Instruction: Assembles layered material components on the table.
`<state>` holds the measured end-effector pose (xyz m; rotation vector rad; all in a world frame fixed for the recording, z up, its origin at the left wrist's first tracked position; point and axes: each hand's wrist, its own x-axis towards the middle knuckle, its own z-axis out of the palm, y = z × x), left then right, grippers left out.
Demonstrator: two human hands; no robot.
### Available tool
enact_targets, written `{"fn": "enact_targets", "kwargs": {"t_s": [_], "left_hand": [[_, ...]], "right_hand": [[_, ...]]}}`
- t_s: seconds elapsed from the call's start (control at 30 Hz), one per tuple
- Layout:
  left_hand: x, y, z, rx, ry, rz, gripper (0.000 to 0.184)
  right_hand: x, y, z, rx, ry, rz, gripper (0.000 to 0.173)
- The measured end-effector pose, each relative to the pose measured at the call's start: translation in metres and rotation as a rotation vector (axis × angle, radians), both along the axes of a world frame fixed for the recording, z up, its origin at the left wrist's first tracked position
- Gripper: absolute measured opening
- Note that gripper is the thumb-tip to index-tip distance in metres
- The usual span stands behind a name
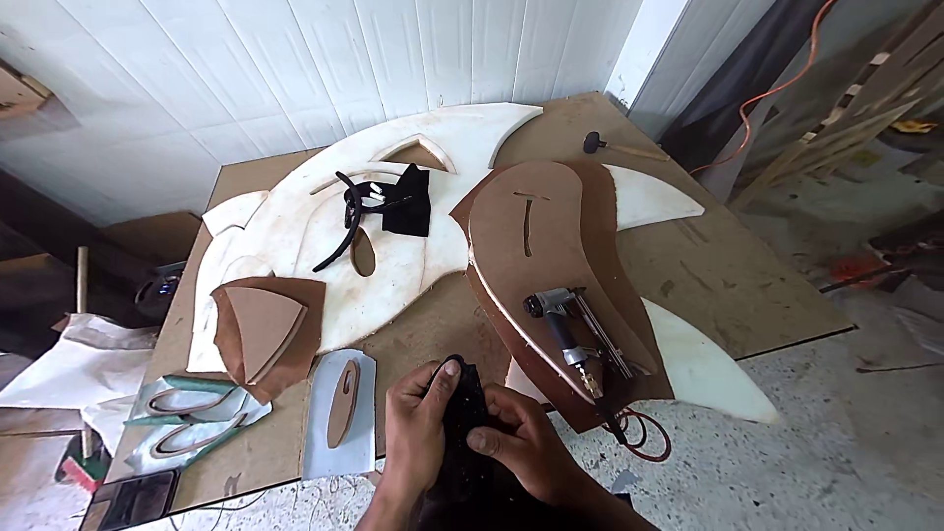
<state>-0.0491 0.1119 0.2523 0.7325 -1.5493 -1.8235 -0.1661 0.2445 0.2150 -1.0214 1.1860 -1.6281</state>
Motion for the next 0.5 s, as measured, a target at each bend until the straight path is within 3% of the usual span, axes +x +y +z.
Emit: {"fn": "enact_targets", "kwargs": {"t_s": [0.1, 0.2, 0.37, 0.43, 0.5], "left_hand": [[-0.001, -0.001, -0.006, 0.082, 0.019, -0.027, 0.034], [0.003, -0.002, -0.010, -0.061, 0.069, 0.030, 0.018], [0.015, -0.008, -0.008, -0.630, 0.055, 0.095, 0.063], [0.015, -0.009, -0.005, -0.709, 0.002, 0.079, 0.057], [0.014, -0.006, -0.003, -0.714, -0.001, 0.100, 0.032]], "right_hand": [[0.001, 0.000, -0.005, 0.012, -0.017, 0.011, 0.031], [0.004, -0.001, 0.001, 0.026, -0.001, 0.015, 0.030], [0.008, 0.001, 0.009, 0.089, 0.091, -0.040, 0.027], [0.008, 0.003, 0.009, 0.095, 0.120, -0.065, 0.026], [0.011, 0.005, 0.010, 0.104, 0.133, -0.086, 0.027]]}}
